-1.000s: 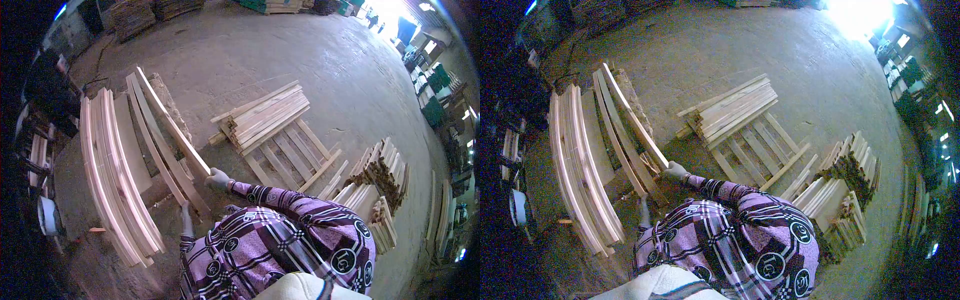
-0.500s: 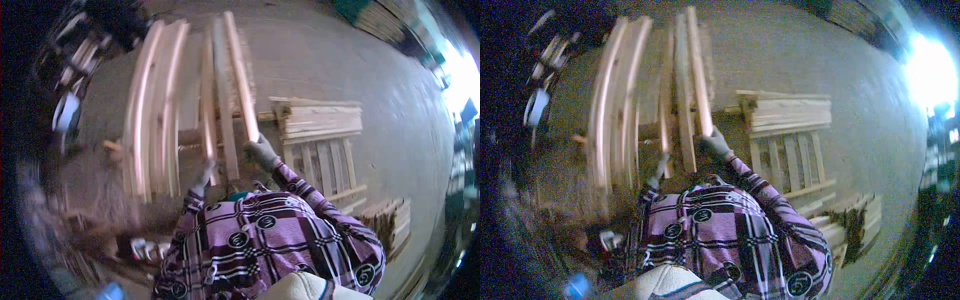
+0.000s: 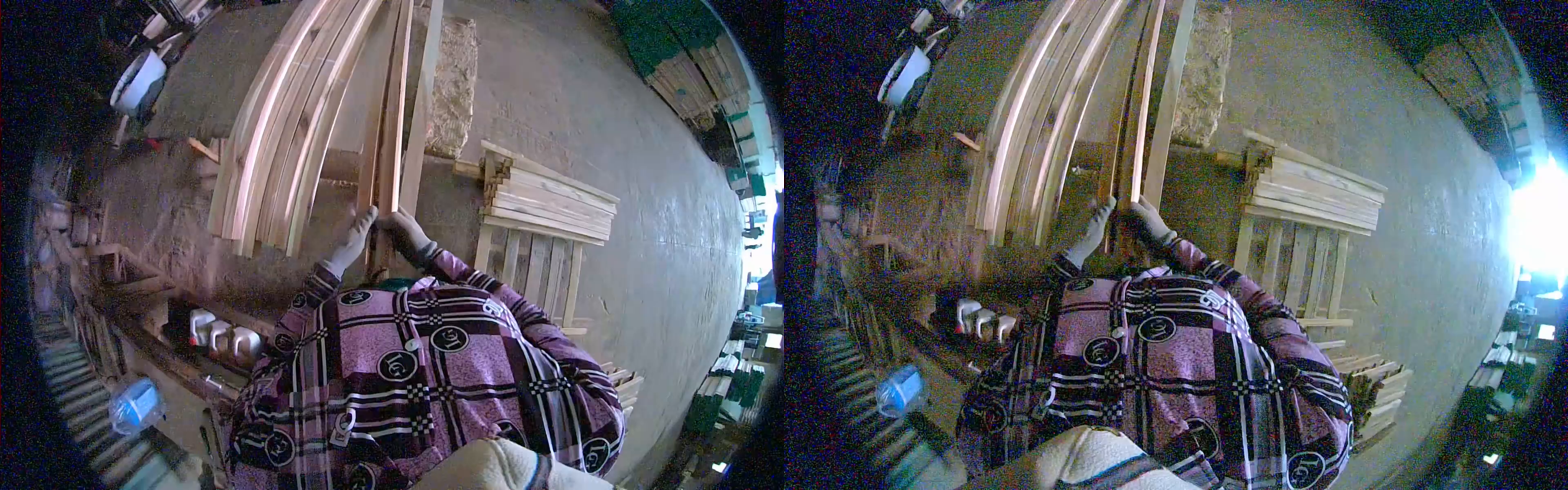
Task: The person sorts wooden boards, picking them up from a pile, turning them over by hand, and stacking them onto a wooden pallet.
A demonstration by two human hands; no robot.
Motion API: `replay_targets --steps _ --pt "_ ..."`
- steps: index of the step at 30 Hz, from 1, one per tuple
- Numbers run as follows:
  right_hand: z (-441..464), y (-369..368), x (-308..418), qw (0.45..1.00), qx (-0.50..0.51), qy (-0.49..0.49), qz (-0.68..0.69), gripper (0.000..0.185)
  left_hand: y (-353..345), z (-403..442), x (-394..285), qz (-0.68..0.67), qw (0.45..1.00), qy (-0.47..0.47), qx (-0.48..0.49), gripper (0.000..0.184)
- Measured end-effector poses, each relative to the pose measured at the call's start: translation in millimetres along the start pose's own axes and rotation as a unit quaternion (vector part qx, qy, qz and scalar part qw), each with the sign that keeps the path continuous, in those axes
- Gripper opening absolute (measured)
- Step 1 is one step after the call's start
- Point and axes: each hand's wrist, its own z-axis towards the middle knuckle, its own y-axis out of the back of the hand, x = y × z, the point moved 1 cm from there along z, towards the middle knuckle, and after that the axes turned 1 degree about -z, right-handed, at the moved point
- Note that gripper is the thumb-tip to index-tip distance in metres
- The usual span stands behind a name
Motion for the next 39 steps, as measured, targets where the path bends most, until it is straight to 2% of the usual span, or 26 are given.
replay_targets --steps 1,2,3,4,5,6,7,8,10,11,13,15,16,20,22,23,25,27,28,29,30,31,33,34,36,39 --pt "2 -4 1 1.0 -0.002 -0.004 0.001 0.028 4 0 -18 -0.037 0.999 0.015 -0.013 0.043" --pt "0 -13 6 0.998 -0.003 -0.057 -0.011 0.027 7 -5 -34 -0.074 0.996 0.03 -0.027 0.045" --pt "1 -19 11 0.994 -0.003 -0.107 -0.023 0.027 12 -8 -53 -0.075 0.996 0.033 -0.027 0.045" --pt "1 -22 12 0.994 -0.005 -0.11 -0.022 0.027 17 -13 -73 -0.025 0.999 0.032 0.004 0.047" --pt "1 -24 14 0.986 0.014 -0.071 -0.152 0.023 18 -16 -83 0.026 0.999 0.031 0.036 0.049" --pt "2 -27 15 0.959 0.034 -0.031 -0.28 0.021 16 -13 -57 -0.093 0.994 0.055 0.001 0.048" --pt "7 -28 15 0.914 0.055 0.009 -0.402 0.018 21 -12 -51 -0.094 0.994 0.059 0.0 0.048" --pt "44 28 -34 0.972 0.034 -0.035 -0.232 0.017 27 -12 -47 -0.1 0.991 0.082 0.016 0.046" --pt "33 5 -23 0.973 -0.01 -0.053 -0.224 0.018 31 -17 -46 -0.109 0.988 0.106 0.028 0.045" --pt "27 -10 -13 0.972 -0.055 -0.068 -0.218 0.019 32 -21 -54 -0.191 0.973 0.12 0.054 0.043" --pt "23 -19 -4 0.979 -0.024 -0.054 -0.194 0.021 35 -29 -79 -0.349 0.921 0.141 0.105 0.041" --pt "23 -21 1 0.988 0.069 -0.138 0.014 0.024 36 -35 -93 -0.499 0.839 0.155 0.151 0.039" --pt "24 -23 0 0.986 0.063 -0.037 -0.148 0.032 37 -36 -86 -0.501 0.839 0.155 0.147 0.039" --pt "16 -44 10 0.973 0.07 -0.048 -0.215 0.039 47 -34 -19 -0.278 0.93 0.193 0.143 0.035" --pt "21 -46 6 0.966 0.083 -0.02 -0.246 0.045 48 -39 -29 -0.221 0.944 0.204 0.139 0.034" --pt "23 -46 3 0.965 0.084 -0.024 -0.246 0.045 50 -45 -35 -0.187 0.957 0.167 0.149 0.035" --pt "28 -42 -7 0.887 0.03 -0.01 -0.461 0.047 53 -64 -85 -0.117 0.974 0.095 0.167 0.036" --pt "42 -39 -5 0.868 0.057 -0.038 -0.491 0.048 54 -80 -123 -0.05 0.982 0.028 0.181 0.037" --pt "40 -49 1 0.848 0.085 -0.063 -0.52 0.049 51 -81 -133 -0.056 0.982 0.04 0.174 0.037" --pt "34 -58 8 0.919 0.12 -0.045 -0.372 0.044 51 -76 -136 -0.204 0.954 0.217 0.039 0.038" --pt "29 -64 10 0.954 0.098 -0.039 -0.279 0.04 56 -78 -134 -0.335 0.859 0.373 -0.1 0.039" --pt "31 -62 10 0.979 0.073 -0.037 -0.184 0.037 60 -81 -116 -0.341 0.854 0.378 -0.111 0.039" --pt "44 -58 8 0.993 0.076 -0.042 -0.074 0.033 60 -86 -94 -0.437 0.873 0.218 -0.011 0.037" --pt "45 -57 11 0.989 0.074 -0.049 -0.121 0.031 59 -89 -96 -0.442 0.869 0.22 -0.017 0.037" --pt "49 -56 12 0.984 0.055 -0.07 -0.157 0.031 59 -90 -106 -0.26 0.935 0.241 0.025 0.034" --pt "48 -55 13 0.98 0.036 -0.087 -0.177 0.031 58 -88 -105 -0.223 0.952 0.211 0.015 0.03"
